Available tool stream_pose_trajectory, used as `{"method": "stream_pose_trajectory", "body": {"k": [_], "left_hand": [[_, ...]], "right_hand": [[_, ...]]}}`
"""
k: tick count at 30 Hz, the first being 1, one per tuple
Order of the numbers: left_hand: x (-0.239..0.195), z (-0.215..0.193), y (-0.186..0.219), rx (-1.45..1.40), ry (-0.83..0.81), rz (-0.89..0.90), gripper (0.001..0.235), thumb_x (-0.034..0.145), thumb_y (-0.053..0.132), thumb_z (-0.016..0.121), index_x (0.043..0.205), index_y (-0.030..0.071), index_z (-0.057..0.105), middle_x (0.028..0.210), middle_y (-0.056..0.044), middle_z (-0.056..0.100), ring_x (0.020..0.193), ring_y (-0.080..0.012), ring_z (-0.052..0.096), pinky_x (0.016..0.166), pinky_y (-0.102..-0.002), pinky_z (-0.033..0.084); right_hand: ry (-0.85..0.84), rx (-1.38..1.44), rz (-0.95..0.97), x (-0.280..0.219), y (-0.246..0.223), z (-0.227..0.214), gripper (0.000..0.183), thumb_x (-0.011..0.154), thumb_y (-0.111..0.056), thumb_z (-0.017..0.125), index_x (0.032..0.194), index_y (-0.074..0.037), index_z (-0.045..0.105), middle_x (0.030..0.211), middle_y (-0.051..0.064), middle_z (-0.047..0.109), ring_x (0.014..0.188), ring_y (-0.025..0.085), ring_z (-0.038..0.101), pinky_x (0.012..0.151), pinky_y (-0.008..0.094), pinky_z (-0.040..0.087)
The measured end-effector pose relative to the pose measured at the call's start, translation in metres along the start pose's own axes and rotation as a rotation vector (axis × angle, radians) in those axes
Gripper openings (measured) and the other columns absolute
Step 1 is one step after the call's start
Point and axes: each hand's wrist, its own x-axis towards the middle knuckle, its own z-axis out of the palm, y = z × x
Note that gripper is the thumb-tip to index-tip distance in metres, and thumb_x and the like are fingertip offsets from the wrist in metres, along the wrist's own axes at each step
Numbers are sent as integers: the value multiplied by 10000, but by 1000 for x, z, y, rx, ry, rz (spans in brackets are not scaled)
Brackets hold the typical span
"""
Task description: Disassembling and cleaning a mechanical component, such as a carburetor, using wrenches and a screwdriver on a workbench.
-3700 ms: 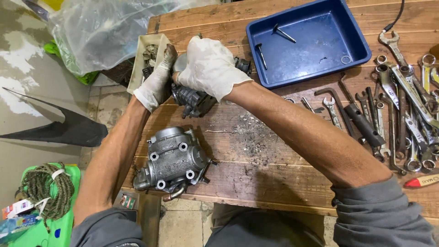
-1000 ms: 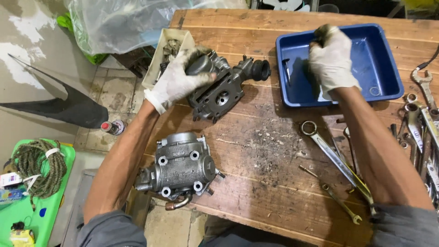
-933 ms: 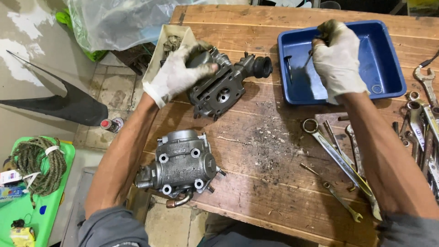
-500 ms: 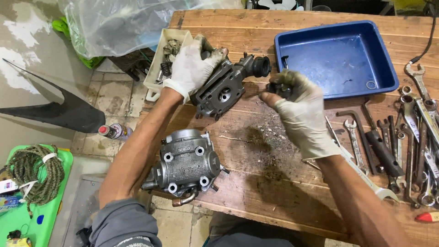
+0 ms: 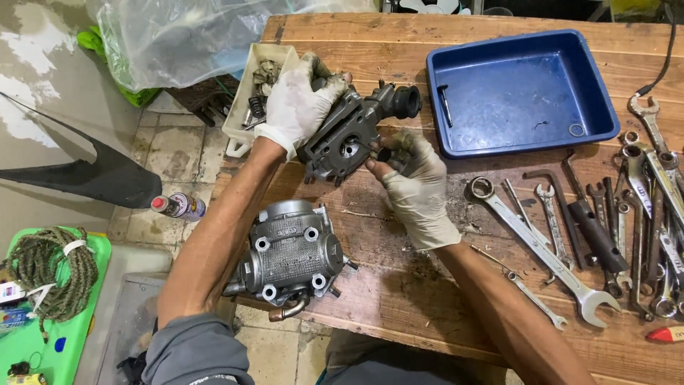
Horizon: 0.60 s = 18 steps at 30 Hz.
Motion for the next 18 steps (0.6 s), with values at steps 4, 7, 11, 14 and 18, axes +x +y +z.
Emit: {"method": "stream_pose_trajectory", "body": {"k": [4,7,11,14,18], "left_hand": [[2,3,-3,-5,15,19,1048,900,825,415,1532,-11,400,1603,-272,345,1514,-385,300,1191,-529,300],[2,4,-4,-6,29,24,1026,907,813,416,1512,-16,438,1594,-265,371,1497,-376,335,1170,-523,325],[-1,0,0,-26,36,-10,914,926,728,515,1508,25,466,1603,-254,364,1462,-396,405,1137,-531,382],[-4,-5,6,-54,63,13,809,921,698,532,1379,33,580,1422,-240,595,1269,-413,592,958,-568,503],[-6,-9,10,-115,75,49,471,930,609,577,973,144,634,1016,-110,732,926,-324,694,732,-515,524]], "right_hand": [[-28,-326,-258,4,14,0,318,820,-17,852,1046,-87,640,1035,71,680,914,172,672,797,282,575],[-15,-474,-327,5,21,2,319,803,-45,868,1049,-85,668,1023,72,671,904,178,659,775,287,558],[-13,-479,-326,4,23,6,341,807,-21,849,1091,-65,665,1050,83,681,952,189,686,831,287,596],[-36,-450,-366,3,25,8,332,820,-8,845,1090,-58,659,1067,99,664,984,200,689,844,287,629],[-34,-504,-424,2,27,11,324,828,-24,852,1083,-57,654,1053,100,664,950,203,683,813,296,605]]}}
